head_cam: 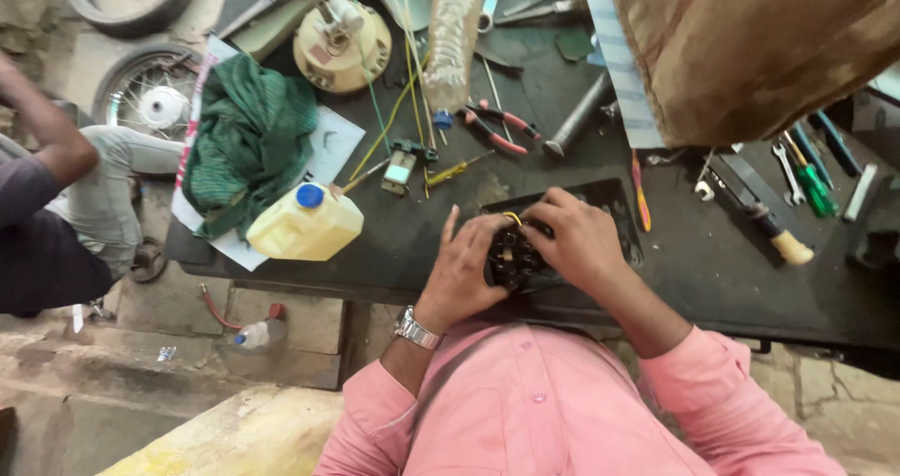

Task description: The person works on an electrical component, likely a starter solenoid, using a screwdriver to tighten or adjust internal connections. They handle the component and wires, occasionally reaching for tools on the workbench.

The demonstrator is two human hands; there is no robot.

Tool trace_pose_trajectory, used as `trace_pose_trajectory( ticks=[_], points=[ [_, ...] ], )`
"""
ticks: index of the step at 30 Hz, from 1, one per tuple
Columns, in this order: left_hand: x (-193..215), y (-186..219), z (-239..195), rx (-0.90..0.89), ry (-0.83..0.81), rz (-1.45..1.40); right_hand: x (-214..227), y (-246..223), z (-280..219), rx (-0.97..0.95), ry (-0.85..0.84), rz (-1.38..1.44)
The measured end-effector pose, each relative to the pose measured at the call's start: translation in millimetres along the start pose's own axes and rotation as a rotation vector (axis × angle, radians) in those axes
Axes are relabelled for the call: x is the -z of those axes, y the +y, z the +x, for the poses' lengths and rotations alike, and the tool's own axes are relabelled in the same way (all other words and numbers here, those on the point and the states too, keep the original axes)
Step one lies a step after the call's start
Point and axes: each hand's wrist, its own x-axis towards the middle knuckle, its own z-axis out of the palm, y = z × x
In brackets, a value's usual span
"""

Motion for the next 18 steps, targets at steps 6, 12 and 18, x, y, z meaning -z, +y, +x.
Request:
trace_pose_trajectory(
  ticks=[6,12,18],
  points=[
    [1.5,3.3,3.1,0.031,-0.015,0.027,2.6,-1.9,13.9,0.007,0.036,0.104],
    [-2.0,2.5,7.8,0.033,-0.02,0.052,-5.0,1.0,27.9,0.02,0.105,0.069],
    [-3.3,9.6,10.7,0.096,0.016,0.149,6.4,3.0,15.5,-0.031,-0.007,0.193]
  ],
)
